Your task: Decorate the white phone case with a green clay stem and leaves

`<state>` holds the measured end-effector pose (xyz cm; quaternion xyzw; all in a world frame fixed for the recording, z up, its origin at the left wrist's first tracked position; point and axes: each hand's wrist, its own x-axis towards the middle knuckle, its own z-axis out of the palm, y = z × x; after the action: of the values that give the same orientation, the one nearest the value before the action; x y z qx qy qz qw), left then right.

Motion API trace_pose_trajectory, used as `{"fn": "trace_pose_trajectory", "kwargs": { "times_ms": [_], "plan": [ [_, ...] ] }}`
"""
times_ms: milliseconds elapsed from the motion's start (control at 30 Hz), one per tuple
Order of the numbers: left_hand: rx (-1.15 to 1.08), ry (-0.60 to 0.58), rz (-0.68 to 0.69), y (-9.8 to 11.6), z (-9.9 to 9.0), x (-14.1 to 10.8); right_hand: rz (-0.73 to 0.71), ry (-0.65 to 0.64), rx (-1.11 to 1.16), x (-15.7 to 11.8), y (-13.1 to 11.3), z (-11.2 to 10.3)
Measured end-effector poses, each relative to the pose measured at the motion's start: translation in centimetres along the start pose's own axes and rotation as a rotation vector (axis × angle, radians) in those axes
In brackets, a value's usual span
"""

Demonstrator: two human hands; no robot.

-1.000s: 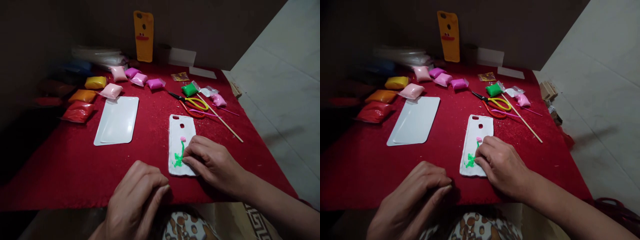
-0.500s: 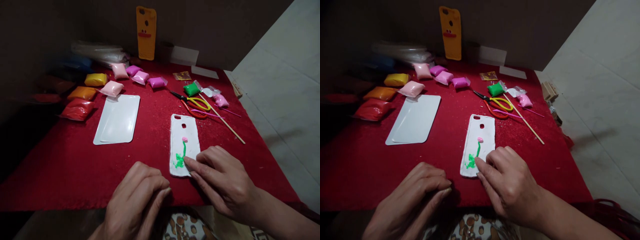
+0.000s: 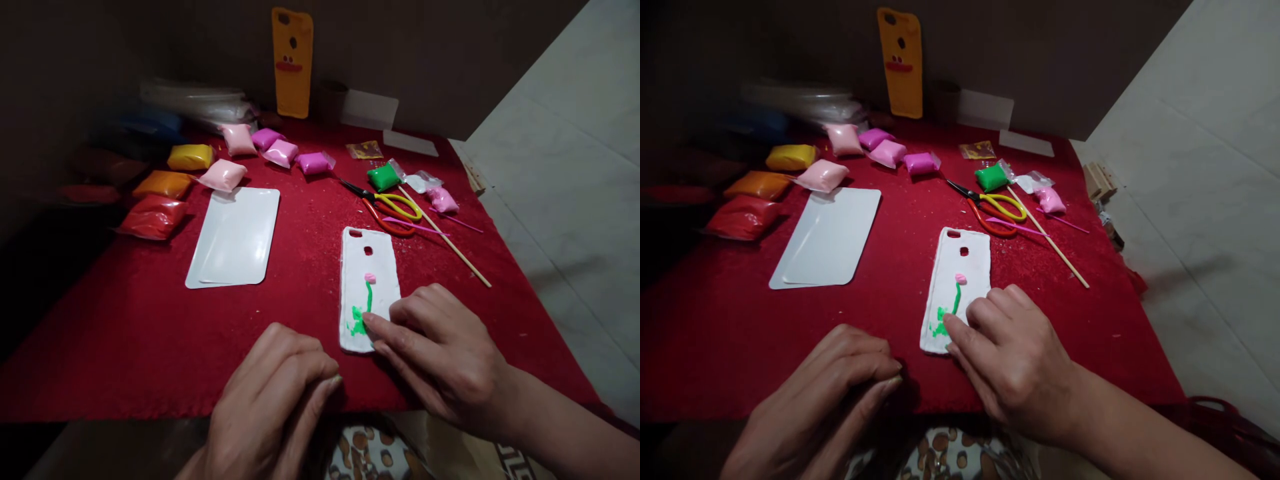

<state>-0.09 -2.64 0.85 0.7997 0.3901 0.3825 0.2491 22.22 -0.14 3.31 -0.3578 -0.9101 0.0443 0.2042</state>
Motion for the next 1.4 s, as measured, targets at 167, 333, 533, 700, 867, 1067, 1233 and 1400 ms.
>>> {"fn": "trace_pose_trajectory", "kwargs": {
  "times_ms": [167, 333, 533, 700, 867, 1067, 1233, 1400],
  "plan": [
    [-0.008, -0.01, -0.008, -0.1, 0.0, 0.0, 0.09, 0.004, 0.061, 1.5, 0.1, 0.3],
    [-0.017, -0.01, -0.003, -0.4, 0.0, -0.2, 0.091, -0.049, 0.007, 2.5, 0.3, 0.8],
    [-0.044, -0.046, -0.017, -0.6, -0.1, -0.5, 0.087, -0.06, -0.052, 2.5, 0.3, 1.3],
    [-0.056, -0.065, -0.027, -0.5, -0.1, -0.6, 0.061, -0.073, -0.136, 2.6, 0.4, 1.7],
    [-0.041, -0.034, -0.024, -0.4, -0.2, -0.3, 0.043, -0.082, -0.177, 2.8, 0.6, 1.8],
    [-0.047, -0.036, -0.018, -0.5, 0.0, -0.3, 0.056, -0.141, -0.033, 2.7, 1.1, 1.1],
    [-0.054, -0.072, -0.043, -0.6, -0.3, -0.6, 0.167, -0.068, 0.137, 2.8, 0.7, -0.8],
    [-0.078, -0.041, 0.011, -0.2, -0.4, -0.7, 0.519, -0.089, 0.72, 1.6, -2.0, -2.2]
  ]
}}
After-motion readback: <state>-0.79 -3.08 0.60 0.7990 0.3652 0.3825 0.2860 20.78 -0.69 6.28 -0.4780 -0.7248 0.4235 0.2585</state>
